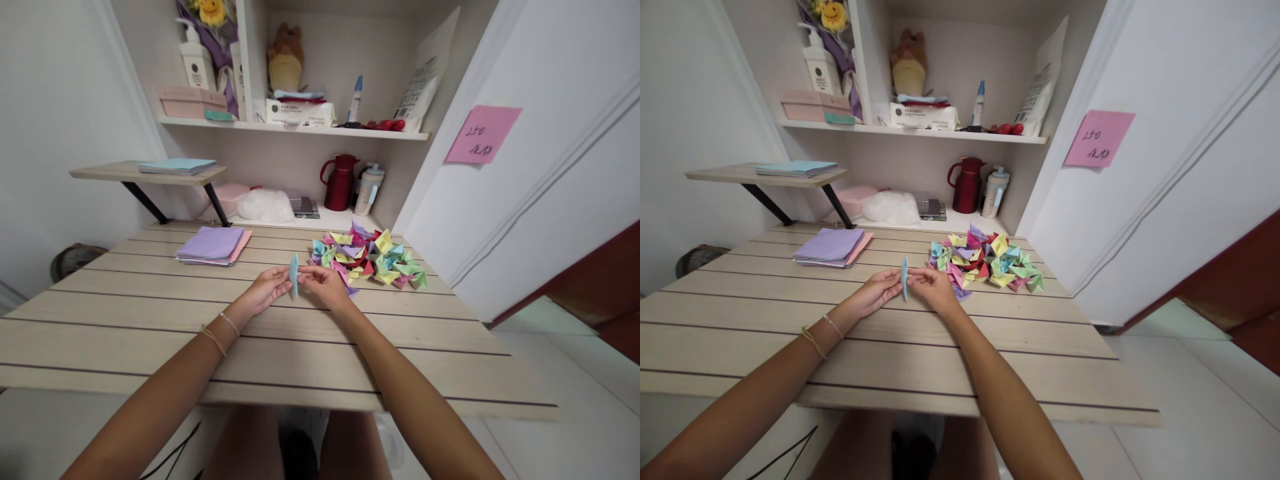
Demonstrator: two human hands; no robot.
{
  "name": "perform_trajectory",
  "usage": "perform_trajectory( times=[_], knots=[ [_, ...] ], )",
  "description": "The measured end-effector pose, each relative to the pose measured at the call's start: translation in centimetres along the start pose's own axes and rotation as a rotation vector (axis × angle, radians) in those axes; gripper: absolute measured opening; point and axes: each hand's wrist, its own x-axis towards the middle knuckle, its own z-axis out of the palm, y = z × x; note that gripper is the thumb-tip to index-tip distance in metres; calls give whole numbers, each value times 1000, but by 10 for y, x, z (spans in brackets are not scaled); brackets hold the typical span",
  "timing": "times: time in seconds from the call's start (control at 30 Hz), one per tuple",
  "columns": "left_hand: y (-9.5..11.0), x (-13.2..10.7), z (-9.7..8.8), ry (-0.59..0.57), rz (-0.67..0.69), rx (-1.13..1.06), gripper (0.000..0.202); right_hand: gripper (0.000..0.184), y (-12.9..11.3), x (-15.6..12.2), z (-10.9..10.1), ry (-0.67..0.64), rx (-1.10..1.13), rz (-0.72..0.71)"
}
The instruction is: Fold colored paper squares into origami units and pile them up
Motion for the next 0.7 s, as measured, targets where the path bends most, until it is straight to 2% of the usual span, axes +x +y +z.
perform_trajectory(
  times=[0.13, 0.37, 0.53, 0.7],
  knots=[
    [0, 0, 0, 7, 1, 18, 17, 31, -1, -1, 2, 19, -76, -22],
    [-1, -3, 4, 33, 74, 94, 18, 30, -4, -1, 2, 189, -369, -75],
    [-3, -2, 2, 24, 94, 128, 20, 30, -6, -2, 1, 222, -360, -79],
    [-2, -2, 2, 34, 111, 164, 22, 26, -5, -2, 0, 188, -349, -60]
  ],
)
